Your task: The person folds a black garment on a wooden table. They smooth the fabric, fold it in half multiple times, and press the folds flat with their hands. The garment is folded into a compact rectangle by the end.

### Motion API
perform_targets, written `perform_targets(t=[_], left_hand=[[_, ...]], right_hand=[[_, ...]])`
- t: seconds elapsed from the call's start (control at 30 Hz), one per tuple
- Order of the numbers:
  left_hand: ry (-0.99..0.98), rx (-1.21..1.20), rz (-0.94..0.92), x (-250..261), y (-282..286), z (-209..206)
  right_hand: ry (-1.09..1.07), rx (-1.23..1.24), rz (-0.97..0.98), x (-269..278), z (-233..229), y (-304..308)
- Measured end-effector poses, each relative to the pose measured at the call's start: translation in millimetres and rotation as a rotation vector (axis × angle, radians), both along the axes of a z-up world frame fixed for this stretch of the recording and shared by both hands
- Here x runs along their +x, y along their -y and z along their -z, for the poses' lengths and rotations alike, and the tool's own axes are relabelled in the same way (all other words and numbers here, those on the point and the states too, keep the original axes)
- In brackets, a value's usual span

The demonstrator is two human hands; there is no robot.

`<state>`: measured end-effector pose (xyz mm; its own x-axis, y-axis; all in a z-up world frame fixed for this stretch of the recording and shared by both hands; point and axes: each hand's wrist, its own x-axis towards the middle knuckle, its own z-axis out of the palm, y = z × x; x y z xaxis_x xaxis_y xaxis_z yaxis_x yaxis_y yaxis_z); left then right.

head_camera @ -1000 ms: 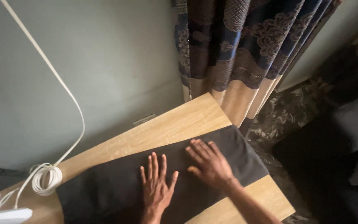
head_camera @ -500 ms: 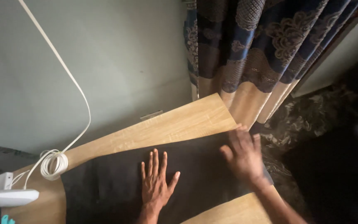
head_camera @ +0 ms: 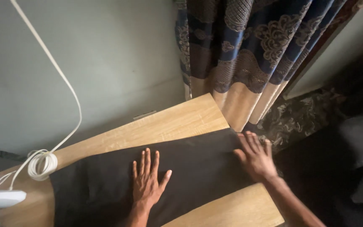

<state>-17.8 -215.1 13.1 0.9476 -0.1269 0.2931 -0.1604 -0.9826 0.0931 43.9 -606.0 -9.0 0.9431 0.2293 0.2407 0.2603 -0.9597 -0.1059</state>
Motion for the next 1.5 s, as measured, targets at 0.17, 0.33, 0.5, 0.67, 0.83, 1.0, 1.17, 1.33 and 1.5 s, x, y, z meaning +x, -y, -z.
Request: perform_targets(t=[0.17,0.33,0.5,0.67,0.83,1.0,1.17,1.33,1.5], left_hand=[[-0.106,-0.130,-0.052,9,-9,6],[-0.007,-0.242,0.014,49,-47,10],[-0.127,-0.079,0.019,84,-73,-29],[-0.333,-0.151,0.121,100,-99,-35],[-0.168,-0.174,0.333,109,-111,-29],[-0.160,-0.238,0.408,114,-102,-37],[-0.277,-0.218,0.316,117,-97,-45],[-0.248,-0.209,0.318,114,-99,-34],[-0.072,-0.271,0.354,106,-95,-46]], right_hand=[[-0.062,0.345,-0.026,19,45,58],[-0.106,0.460,-0.169,41,-17,-3],[-0.090,0.406,-0.181,78,-4,-22],[-0.086,0.390,-0.182,91,-17,-21],[-0.151,0.331,-0.146,97,-20,-23],[-0.102,0.295,-0.258,93,-20,-17],[-0.101,0.250,-0.272,95,-9,-7],[-0.147,0.344,-0.160,90,-10,-14],[-0.171,0.427,-0.083,85,-43,-26]])
